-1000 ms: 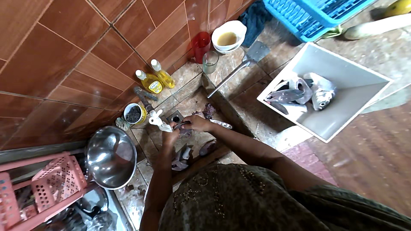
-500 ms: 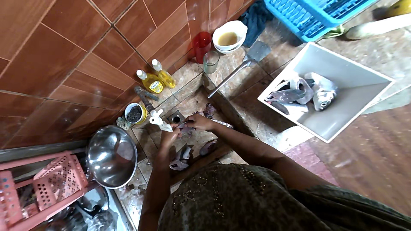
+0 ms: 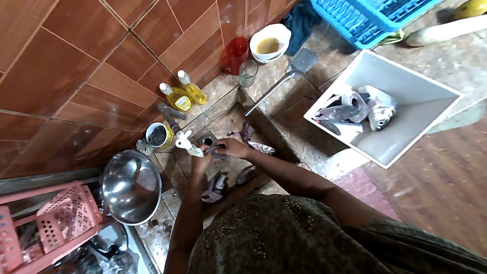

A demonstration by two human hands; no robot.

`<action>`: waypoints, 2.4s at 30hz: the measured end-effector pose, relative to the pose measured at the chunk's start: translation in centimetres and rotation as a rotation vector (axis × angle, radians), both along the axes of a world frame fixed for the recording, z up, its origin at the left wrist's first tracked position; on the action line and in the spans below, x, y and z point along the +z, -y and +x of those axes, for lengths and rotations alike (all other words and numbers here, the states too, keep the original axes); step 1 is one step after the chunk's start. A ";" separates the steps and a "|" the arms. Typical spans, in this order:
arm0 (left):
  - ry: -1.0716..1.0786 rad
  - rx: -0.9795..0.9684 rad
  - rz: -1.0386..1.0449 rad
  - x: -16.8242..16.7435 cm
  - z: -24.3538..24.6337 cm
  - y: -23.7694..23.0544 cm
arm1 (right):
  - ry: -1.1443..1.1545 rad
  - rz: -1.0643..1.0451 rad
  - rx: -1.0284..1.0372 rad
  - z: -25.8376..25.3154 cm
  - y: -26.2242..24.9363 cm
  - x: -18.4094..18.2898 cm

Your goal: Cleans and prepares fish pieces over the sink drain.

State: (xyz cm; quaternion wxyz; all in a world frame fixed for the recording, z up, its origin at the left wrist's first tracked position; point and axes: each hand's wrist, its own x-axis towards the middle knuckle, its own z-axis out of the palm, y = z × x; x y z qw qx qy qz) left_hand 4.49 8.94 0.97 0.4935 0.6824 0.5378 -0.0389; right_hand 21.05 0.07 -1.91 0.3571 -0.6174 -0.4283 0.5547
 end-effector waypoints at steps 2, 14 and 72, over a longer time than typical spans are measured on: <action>0.176 0.073 -0.103 0.0 -0.3 0.2 | -0.016 0.018 -0.045 0.5 0.2 -0.3; 0.488 0.629 -0.478 -0.7 0.0 2.7 | 0.154 0.181 -0.106 -3.4 2.4 0.2; 0.947 0.451 -0.558 -1.2 -2.0 1.3 | -0.734 -0.105 -0.467 -3.4 -1.2 -0.7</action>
